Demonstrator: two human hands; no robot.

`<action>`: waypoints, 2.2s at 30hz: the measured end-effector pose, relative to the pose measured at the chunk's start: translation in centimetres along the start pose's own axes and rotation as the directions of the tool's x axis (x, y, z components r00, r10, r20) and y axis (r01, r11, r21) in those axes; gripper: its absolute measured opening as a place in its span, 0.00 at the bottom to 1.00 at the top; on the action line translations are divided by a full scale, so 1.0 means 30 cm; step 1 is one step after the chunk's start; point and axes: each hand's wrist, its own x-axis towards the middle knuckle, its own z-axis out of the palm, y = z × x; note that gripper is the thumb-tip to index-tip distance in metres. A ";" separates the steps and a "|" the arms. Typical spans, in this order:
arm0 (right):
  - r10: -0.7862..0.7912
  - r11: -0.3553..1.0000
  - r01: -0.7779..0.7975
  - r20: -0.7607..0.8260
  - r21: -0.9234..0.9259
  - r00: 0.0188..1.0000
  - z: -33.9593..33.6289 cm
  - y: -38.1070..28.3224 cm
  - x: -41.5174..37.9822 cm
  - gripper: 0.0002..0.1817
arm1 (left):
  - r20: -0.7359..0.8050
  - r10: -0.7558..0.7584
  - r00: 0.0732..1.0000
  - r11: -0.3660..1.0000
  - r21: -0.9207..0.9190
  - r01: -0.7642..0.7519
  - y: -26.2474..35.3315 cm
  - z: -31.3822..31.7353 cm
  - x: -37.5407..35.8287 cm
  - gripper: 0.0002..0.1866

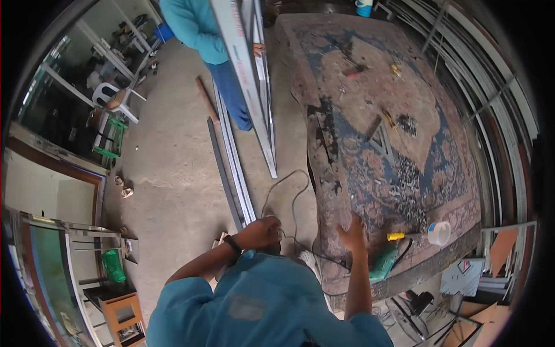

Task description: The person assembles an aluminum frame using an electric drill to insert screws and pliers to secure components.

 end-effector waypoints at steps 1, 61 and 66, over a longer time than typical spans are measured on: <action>0.000 0.999 -0.001 0.047 0.033 0.999 0.052 0.029 0.051 0.53 | 0.004 0.000 1.000 1.000 0.007 0.000 -0.023 -0.032 0.016 0.25; 0.324 0.884 -0.248 0.137 -0.396 0.936 0.282 -0.151 0.507 0.82 | 0.094 -0.108 0.990 0.983 0.161 0.092 -0.615 -0.517 0.406 0.27; 0.358 0.864 -0.256 0.172 -0.433 0.918 0.278 -0.077 0.530 0.88 | -0.101 -0.398 0.912 0.906 0.111 0.408 -0.978 -0.422 0.187 0.28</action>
